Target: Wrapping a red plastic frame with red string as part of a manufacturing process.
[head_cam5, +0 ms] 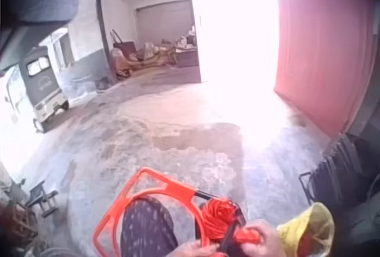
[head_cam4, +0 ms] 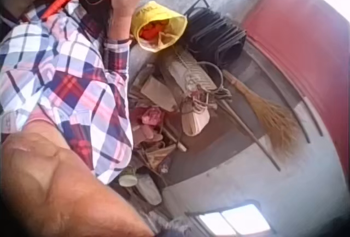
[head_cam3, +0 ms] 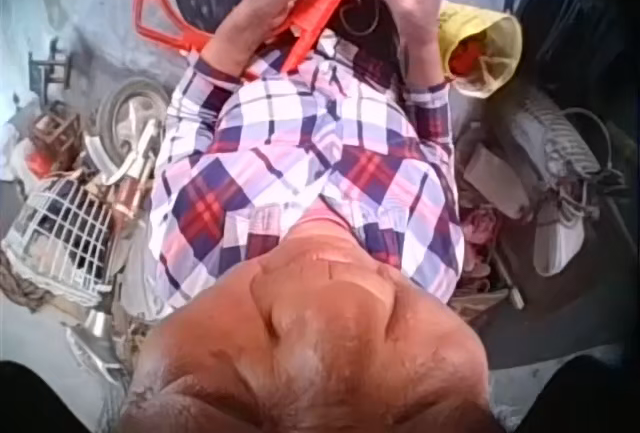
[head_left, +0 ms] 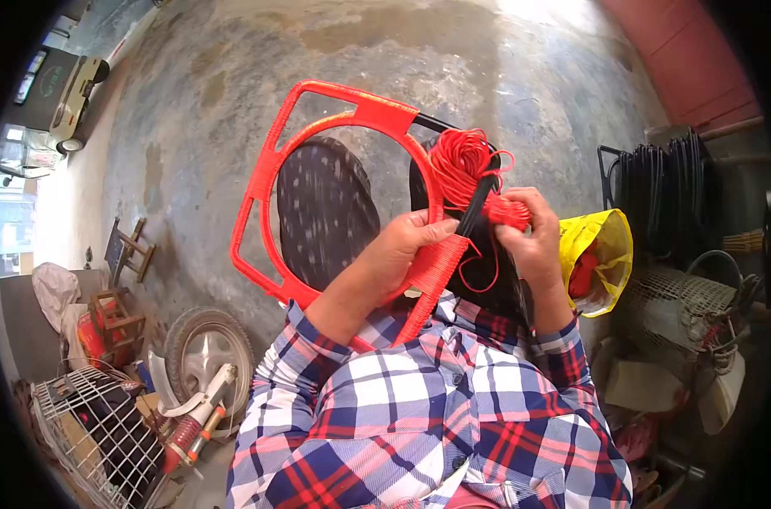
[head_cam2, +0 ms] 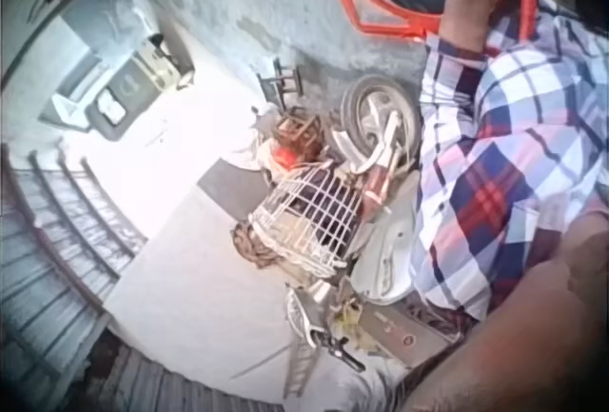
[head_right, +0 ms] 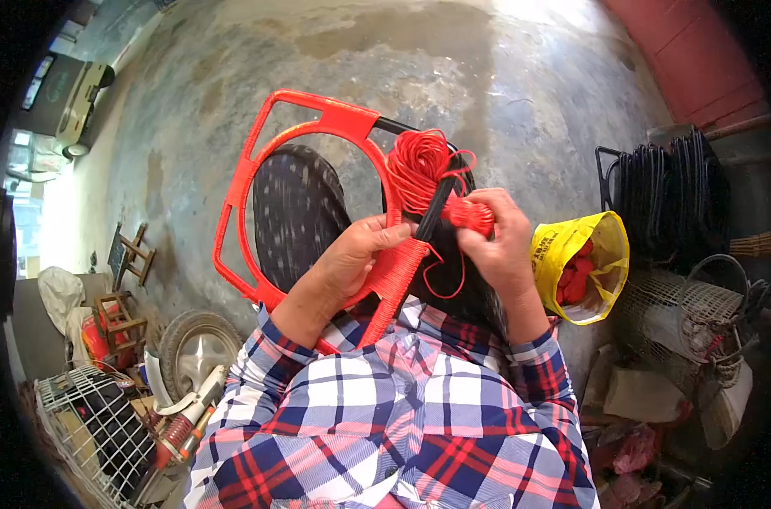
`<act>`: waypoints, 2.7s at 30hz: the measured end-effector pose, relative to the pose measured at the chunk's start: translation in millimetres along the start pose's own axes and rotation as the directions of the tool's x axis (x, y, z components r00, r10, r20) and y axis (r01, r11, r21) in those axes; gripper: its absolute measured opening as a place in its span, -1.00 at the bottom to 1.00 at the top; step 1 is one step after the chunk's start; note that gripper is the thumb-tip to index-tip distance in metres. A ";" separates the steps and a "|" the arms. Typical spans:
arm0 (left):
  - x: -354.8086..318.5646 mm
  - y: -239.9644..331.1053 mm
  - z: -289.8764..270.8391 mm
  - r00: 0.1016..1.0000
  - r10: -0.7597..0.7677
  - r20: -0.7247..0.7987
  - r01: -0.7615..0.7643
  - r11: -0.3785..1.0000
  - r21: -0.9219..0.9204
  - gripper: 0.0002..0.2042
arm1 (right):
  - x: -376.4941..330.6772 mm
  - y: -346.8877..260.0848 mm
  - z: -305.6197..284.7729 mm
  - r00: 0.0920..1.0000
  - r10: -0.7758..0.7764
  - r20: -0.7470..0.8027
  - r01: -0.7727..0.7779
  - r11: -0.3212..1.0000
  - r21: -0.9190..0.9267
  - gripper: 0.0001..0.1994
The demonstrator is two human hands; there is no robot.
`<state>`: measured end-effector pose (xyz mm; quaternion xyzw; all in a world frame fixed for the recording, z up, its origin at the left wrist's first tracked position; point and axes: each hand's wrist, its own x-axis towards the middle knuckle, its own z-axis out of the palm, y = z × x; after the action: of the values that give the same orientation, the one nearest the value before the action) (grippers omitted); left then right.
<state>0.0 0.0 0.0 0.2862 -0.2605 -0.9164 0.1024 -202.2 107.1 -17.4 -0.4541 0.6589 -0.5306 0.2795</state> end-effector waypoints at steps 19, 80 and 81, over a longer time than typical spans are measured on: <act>6.8 -3.5 -4.9 1.000 0.001 -0.028 0.002 0.995 0.096 -0.85 | -40.5 -70.1 -126.8 0.942 -0.335 0.035 0.101 0.382 0.919 -0.78; 2.5 3.1 11.1 0.999 -0.034 0.007 0.033 0.987 0.156 -0.81 | 7.9 -26.3 10.5 0.994 -0.006 0.107 0.007 1.000 -0.007 -0.05; 3.4 2.5 10.2 0.999 -0.033 0.012 0.031 0.988 0.151 -0.80 | 12.9 -24.3 14.6 0.994 -0.011 0.111 -0.001 0.995 0.101 -0.01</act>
<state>-8.5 1.0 6.9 0.2907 -0.3253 -0.8976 0.0637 -188.0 88.4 3.2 -0.4700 0.6134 -0.5378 0.3372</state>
